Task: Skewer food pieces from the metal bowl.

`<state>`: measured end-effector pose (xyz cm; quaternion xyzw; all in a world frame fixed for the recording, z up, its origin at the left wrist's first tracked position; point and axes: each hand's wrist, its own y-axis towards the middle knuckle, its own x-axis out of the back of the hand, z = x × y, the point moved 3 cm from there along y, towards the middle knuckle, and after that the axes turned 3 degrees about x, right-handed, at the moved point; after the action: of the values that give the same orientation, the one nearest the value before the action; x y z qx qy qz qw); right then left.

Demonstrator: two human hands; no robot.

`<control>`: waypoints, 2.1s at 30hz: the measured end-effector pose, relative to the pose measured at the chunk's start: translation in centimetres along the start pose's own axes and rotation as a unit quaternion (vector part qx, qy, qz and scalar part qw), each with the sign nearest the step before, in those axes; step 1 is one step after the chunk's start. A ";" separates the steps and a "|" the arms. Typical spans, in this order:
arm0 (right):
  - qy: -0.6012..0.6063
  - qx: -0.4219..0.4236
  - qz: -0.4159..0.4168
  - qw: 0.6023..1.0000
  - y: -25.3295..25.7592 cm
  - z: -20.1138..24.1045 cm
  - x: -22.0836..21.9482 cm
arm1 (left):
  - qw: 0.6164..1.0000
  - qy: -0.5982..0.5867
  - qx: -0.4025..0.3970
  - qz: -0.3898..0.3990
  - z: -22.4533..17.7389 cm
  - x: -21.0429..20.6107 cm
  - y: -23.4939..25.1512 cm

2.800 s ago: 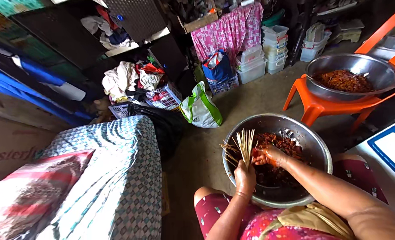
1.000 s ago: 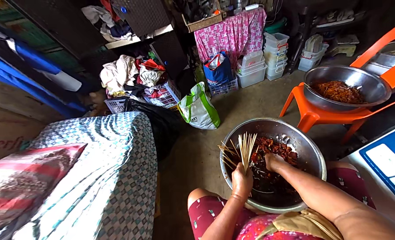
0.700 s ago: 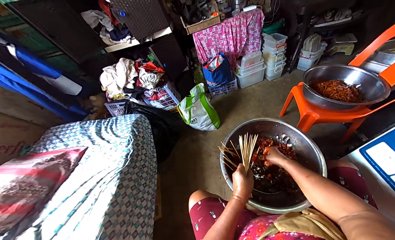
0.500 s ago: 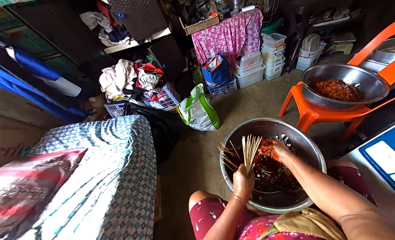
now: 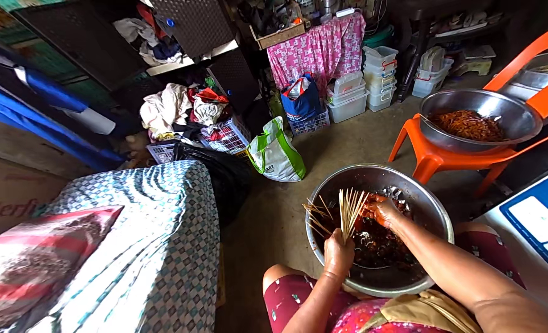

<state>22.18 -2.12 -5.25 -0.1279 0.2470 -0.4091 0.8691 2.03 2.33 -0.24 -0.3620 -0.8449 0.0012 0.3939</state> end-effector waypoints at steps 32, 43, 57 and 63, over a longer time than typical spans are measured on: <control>0.015 -0.122 0.090 0.988 -2.5 -0.7 -2.0 | 0.999 -0.014 -0.001 -0.029 0.1 0.0 -0.2; -0.583 0.034 0.095 0.806 0.4 -0.7 0.7 | 0.998 -0.025 0.023 -0.058 -0.1 0.4 -0.3; -0.716 0.069 0.098 0.688 -0.1 -1.1 0.0 | 0.998 -0.022 0.013 -0.052 0.1 0.0 -0.2; -0.761 -0.026 0.129 0.635 -0.8 -1.4 -0.6 | 0.999 -0.016 0.011 -0.051 0.2 0.0 -0.1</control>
<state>20.56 -2.20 -5.88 -0.3833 -0.4777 -0.0435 0.7893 1.83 2.32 -0.34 -0.3139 -0.8685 -0.0034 0.3836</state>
